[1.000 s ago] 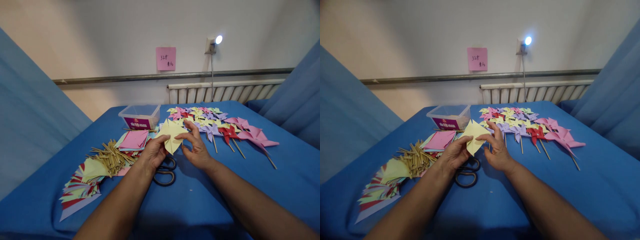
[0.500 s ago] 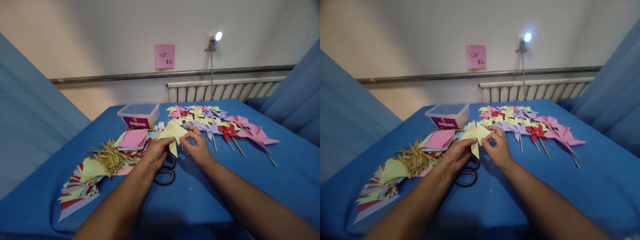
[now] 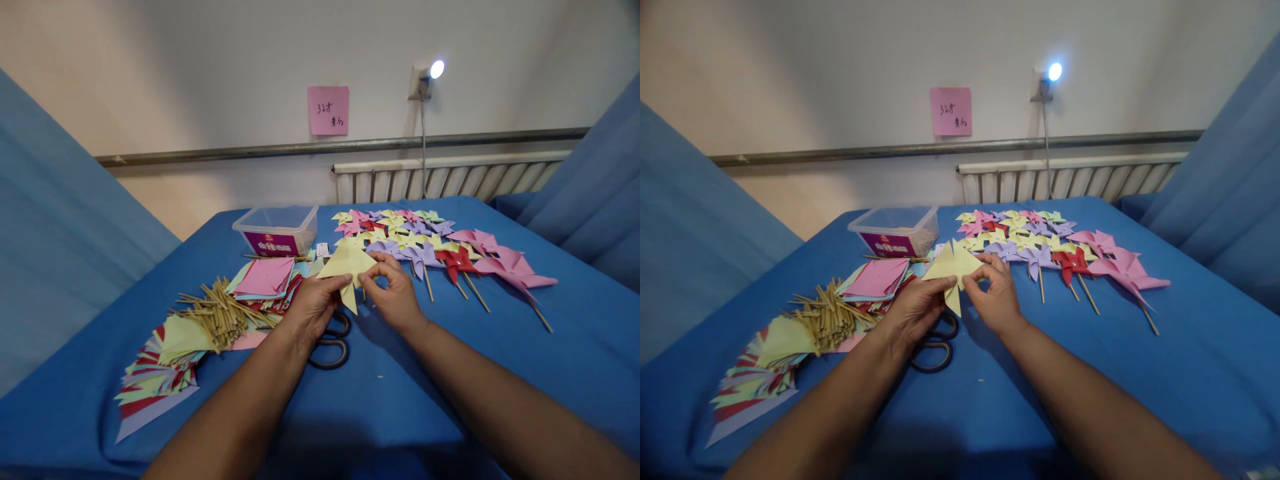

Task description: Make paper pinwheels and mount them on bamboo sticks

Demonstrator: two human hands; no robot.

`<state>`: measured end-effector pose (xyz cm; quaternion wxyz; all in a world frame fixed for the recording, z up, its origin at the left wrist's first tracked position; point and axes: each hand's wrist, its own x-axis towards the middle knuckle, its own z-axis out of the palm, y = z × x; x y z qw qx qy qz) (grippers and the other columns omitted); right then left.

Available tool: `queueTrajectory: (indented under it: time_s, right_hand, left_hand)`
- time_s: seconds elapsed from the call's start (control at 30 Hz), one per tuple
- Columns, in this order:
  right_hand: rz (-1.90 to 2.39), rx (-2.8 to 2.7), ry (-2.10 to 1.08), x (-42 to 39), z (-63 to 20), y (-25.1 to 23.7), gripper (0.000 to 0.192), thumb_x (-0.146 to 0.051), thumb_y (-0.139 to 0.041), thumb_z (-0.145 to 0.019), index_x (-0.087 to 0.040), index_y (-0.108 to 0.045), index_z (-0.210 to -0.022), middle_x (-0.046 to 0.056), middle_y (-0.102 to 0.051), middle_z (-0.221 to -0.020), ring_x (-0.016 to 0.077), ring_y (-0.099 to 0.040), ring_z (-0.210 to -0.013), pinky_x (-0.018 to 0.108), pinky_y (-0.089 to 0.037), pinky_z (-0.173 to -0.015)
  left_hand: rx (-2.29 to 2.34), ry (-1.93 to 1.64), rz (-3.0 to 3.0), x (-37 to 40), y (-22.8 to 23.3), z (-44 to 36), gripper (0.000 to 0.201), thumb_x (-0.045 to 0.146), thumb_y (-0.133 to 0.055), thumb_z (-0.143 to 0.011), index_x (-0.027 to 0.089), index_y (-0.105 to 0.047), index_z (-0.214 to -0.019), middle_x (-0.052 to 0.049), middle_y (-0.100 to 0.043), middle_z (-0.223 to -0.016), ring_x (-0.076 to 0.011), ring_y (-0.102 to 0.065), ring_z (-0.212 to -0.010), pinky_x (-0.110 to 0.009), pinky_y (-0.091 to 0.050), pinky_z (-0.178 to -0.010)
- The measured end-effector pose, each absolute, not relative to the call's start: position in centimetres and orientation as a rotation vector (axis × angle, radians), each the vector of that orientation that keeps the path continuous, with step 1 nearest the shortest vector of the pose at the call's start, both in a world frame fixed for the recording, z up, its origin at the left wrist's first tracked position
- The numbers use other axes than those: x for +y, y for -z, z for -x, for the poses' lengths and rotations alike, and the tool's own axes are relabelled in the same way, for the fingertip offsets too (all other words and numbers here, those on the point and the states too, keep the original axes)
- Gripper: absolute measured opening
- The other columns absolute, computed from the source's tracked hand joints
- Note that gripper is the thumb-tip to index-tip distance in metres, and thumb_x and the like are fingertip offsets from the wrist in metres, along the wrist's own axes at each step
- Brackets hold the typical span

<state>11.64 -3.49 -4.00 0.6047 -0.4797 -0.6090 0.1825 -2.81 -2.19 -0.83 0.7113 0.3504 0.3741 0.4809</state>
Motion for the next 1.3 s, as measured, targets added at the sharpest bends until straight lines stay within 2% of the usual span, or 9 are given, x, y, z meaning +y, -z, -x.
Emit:
queueTrajectory:
  time_s: [0.27, 0.6, 0.8, 0.87, 0.93, 1.0, 1.13, 1.3]
  right_hand:
    - [1.153, -1.397, -0.43, -3.6, -11.5, 3.9, 0.013, -0.027, -0.064, -0.076, -0.021, -0.061, -0.064, 0.01, -0.064, -0.106, 0.026, -0.057, -0.111, 0.041, -0.04, -0.096]
    - [1.169, -1.375, -0.463, -3.6, -11.4, 4.1, 0.015, -0.029, -0.064, -0.076, -0.021, -0.061, -0.063, 0.009, -0.064, -0.106, 0.0249, -0.058, -0.11, 0.041, -0.04, -0.097]
    - [1.122, -1.378, -0.518, -3.7, -11.4, 4.0, 0.015, -0.029, -0.066, -0.075, -0.021, -0.061, -0.063, 0.009, -0.064, -0.104, 0.0254, -0.058, -0.108, 0.043, -0.04, -0.097]
    - [1.071, -1.313, -0.609, -3.5, -11.5, 3.8, 0.011, -0.031, -0.068, -0.073, -0.021, -0.063, -0.073, 0.008, -0.065, -0.107, 0.0248, -0.059, -0.108, 0.043, -0.042, -0.097]
    - [1.005, -1.172, -0.783, -3.3, -11.8, 3.5, 0.025, -0.032, -0.073, -0.069, -0.022, -0.063, -0.09, 0.007, -0.066, -0.108, 0.0229, -0.062, -0.101, 0.041, -0.047, -0.091]
    - [0.941, -1.026, -1.008, -3.0, -12.2, 3.3, 0.04, -0.034, -0.077, -0.065, -0.022, -0.06, -0.099, 0.005, -0.068, -0.1, 0.0207, -0.065, -0.09, 0.037, -0.052, -0.081]
    - [0.811, -1.001, -1.42, -3.1, -12.5, 3.2, 0.042, -0.033, -0.08, -0.062, -0.019, -0.062, -0.097, 0.004, -0.071, -0.089, 0.0198, -0.068, -0.078, 0.034, -0.053, -0.073]
    - [0.873, -1.087, -1.434, -3.2, -12.3, 3.7, 0.039, -0.024, -0.082, -0.059, -0.019, -0.064, -0.093, 0.002, -0.073, -0.087, 0.0182, -0.067, -0.072, 0.032, -0.054, -0.066]
  left_hand:
    - [0.81, -1.084, -0.815, -2.1, 1.1, 2.7, 0.028, 0.015, -0.08, -0.058, 0.012, -0.073, -0.085, -0.007, -0.071, -0.083, -0.0152, -0.062, -0.069, -0.027, -0.048, -0.069]
    - [0.872, -1.076, -0.849, -2.1, 1.0, 2.7, 0.034, 0.018, -0.081, -0.057, 0.009, -0.071, -0.088, -0.006, -0.068, -0.077, -0.0141, -0.059, -0.065, -0.025, -0.047, -0.062]
    - [0.985, -1.093, -0.927, -2.0, 1.3, 2.9, 0.021, 0.021, -0.08, -0.057, 0.009, -0.07, -0.07, -0.005, -0.066, -0.066, -0.0126, -0.056, -0.056, -0.025, -0.043, -0.056]
    - [1.027, -1.063, -0.957, -1.9, 1.2, 3.1, 0.019, 0.022, -0.079, -0.057, 0.009, -0.069, -0.067, -0.006, -0.066, -0.063, -0.0133, -0.056, -0.053, -0.025, -0.042, -0.054]
    - [1.059, -0.992, -0.978, -1.8, 1.0, 3.4, 0.021, 0.024, -0.077, -0.057, 0.009, -0.07, -0.069, -0.008, -0.067, -0.064, -0.0154, -0.057, -0.053, -0.027, -0.043, -0.053]
    - [1.082, -0.915, -1.008, -1.7, 0.7, 3.6, 0.023, 0.024, -0.076, -0.058, 0.009, -0.071, -0.074, -0.009, -0.068, -0.066, -0.0171, -0.058, -0.053, -0.027, -0.043, -0.051]
    - [1.166, -0.803, -1.129, -1.9, 0.2, 3.9, 0.016, 0.022, -0.073, -0.058, 0.011, -0.069, -0.069, -0.006, -0.066, -0.061, -0.0153, -0.055, -0.047, -0.025, -0.039, -0.045]
    - [1.218, -0.692, -1.293, -2.2, 0.0, 4.0, 0.007, 0.017, -0.07, -0.056, 0.013, -0.067, -0.061, -0.003, -0.062, -0.055, -0.011, -0.048, -0.042, -0.022, -0.028, -0.04]
